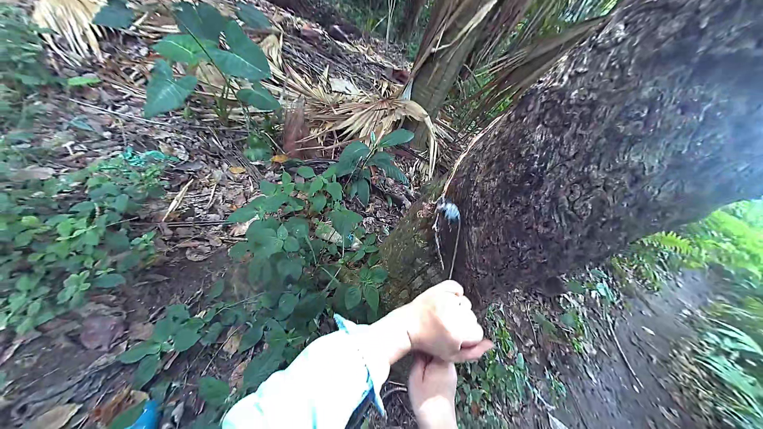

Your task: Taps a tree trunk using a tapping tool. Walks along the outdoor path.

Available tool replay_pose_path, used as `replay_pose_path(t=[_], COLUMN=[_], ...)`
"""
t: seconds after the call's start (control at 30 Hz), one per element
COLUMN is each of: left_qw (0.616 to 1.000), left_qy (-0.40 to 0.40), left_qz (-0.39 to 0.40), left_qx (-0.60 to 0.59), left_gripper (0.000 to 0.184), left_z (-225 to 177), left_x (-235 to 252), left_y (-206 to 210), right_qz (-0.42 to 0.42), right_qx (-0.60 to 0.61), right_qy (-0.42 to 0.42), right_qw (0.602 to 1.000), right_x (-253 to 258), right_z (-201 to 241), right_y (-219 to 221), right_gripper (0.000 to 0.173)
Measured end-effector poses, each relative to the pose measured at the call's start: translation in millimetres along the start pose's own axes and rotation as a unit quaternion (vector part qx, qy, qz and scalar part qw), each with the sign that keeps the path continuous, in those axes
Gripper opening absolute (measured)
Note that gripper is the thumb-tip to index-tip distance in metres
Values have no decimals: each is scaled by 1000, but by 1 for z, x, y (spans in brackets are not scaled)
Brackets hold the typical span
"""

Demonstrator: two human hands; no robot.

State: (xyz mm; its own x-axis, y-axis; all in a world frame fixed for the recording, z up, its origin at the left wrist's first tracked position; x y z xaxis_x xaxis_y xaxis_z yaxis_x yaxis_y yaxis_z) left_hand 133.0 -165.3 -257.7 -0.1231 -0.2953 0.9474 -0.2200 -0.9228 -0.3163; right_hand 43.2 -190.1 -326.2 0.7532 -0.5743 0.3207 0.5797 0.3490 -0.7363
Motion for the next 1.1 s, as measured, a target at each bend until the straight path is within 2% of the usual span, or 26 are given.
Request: replay_pose_path(t=[0.1, 0.2, 0.37, 0.47, 0.57, 0.73, 0.9, 1.1], left_qw=[1000, 998, 997, 998, 999, 999, 998, 994], left_qy=[11, 8, 20, -2, 9, 12, -9, -20], left_qz=[9, 37, 33, 19, 4, -5, 44, -11], left_qx=[27, 47, 72, 59, 49, 51, -51, -108], left_gripper=[45, 46, 48, 47, 45, 48, 50, 65], left_z=[34, 52, 59, 43, 35, 39, 5, -5], left_x=[17, 14, 3, -16, -24, 5, -2, 5], left_y=[4, 8, 13, 25, 32, 18, 18, 10], right_qz=[-23, -12, -28, -33, -29, -40, 39, 108], right_qx=[-2, 27, 38, 18, 15, 44, 30, -6], right_qy=[-16, 10, 3, -18, -16, -52, -57, -57], right_qw=[1000, 999, 999, 999, 999, 997, 997, 993], right_x=[42, 60, 65, 49, 41, 49, -3, -17], right_z=[6, 7, 0, -23, -37, -17, -14, 4], right_y=[6, 20, 40, 44, 44, 20, -23, -49], right_gripper=[27, 28, 24, 21, 22, 24, 27, 31])
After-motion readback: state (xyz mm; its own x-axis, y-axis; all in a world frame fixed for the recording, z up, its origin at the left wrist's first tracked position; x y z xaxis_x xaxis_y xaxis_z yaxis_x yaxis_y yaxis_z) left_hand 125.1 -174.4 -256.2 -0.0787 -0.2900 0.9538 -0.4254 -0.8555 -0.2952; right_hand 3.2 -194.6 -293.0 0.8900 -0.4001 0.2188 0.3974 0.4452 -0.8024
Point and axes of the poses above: each hand's wrist, its own x-axis towards the middle knuckle, its own y-axis out of the palm, z = x × y, the point moved 5 cm from there along x, towards the middle knuckle, and after that the axes turned 3 degrees about y, right-handed, at the moved point
